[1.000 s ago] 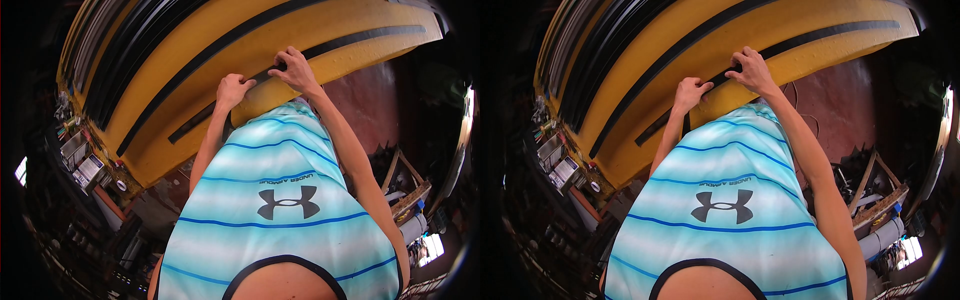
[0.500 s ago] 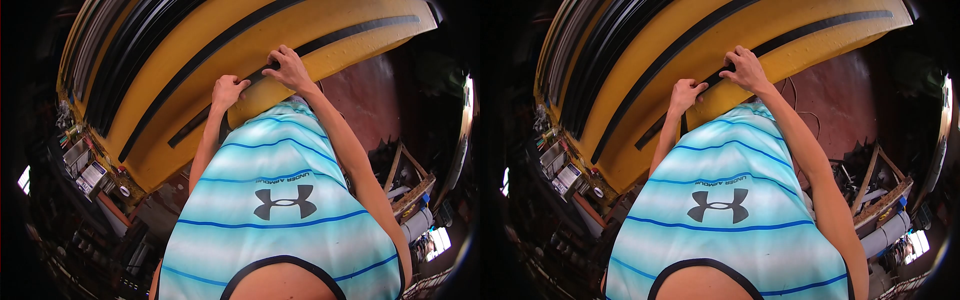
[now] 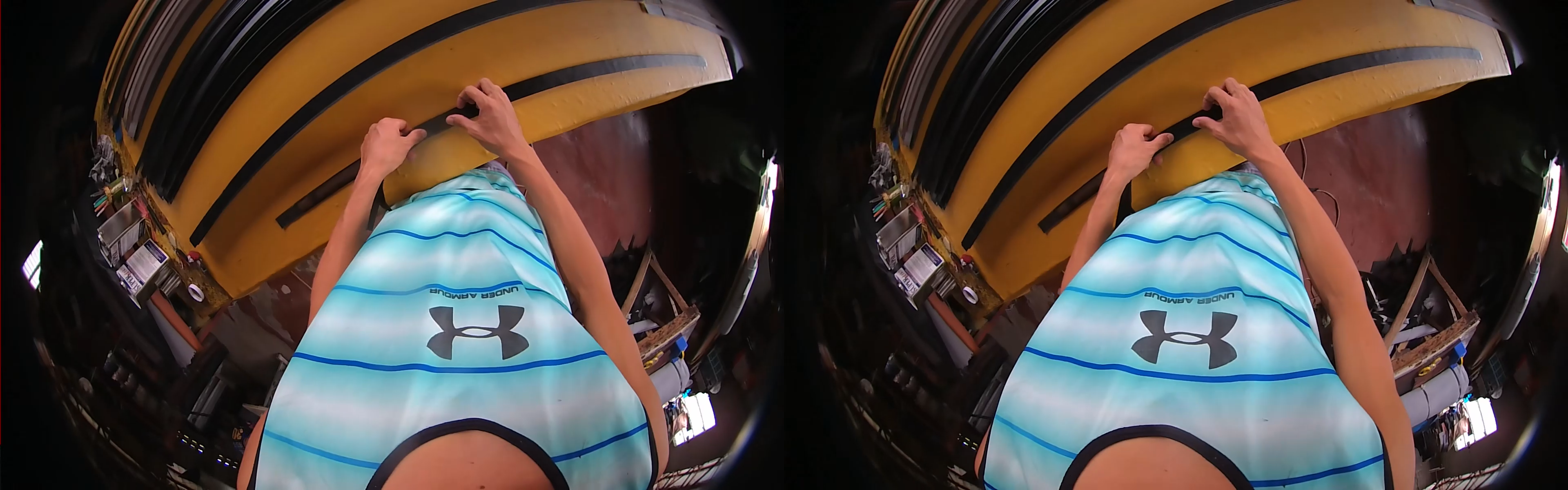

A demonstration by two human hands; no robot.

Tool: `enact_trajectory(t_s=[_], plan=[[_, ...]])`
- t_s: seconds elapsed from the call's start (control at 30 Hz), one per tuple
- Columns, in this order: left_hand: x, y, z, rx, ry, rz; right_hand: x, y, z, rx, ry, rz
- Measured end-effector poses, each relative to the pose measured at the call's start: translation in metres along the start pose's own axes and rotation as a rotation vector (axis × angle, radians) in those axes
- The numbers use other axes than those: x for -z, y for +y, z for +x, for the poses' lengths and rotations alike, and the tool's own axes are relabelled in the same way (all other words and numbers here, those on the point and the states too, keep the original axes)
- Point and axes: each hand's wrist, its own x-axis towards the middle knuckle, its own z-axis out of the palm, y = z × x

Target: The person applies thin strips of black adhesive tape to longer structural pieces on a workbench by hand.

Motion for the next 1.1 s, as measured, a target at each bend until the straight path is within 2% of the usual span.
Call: enact_trajectory(t_s=[0.27, 0.5, 0.57, 0.6, 0.67, 0.8, 0.87, 1.1], plan=[[-0.003, -0.001, -0.005, -0.065, 0.056, -0.007, 0.005, -0.004, 0.002, -0.019, -0.038, -0.027], [-0.002, 0.005, -0.004, 0.012, 0.023, -0.036, 0.001, -0.01, -0.006, -0.002, -0.055, -0.092], [-0.002, 0.004, -0.003, 0.022, 0.029, -0.046, -0.013, -0.007, -0.017, 0.397, 0.06, -0.233], [-0.002, 0.003, -0.002, 0.022, 0.027, -0.054, -0.013, -0.014, -0.022, 0.397, -0.149, -0.193], [-0.001, 0.004, -0.001, 0.084, -0.005, -0.049, -0.024, -0.014, -0.033, 0.408, -0.299, -0.278], [-0.001, 0.004, -0.004, 0.045, 0.032, -0.085, -0.014, -0.001, -0.033, 0.397, -0.272, -0.317], [0.002, 0.007, -0.006, 0.068, 0.019, -0.082, -0.004, 0.007, -0.035, 0.308, -0.197, -0.454], [0.0, 0.006, -0.006, 0.028, 0.028, -0.066, 0.021, 0.047, -0.044, 0.203, -0.029, -0.57]])
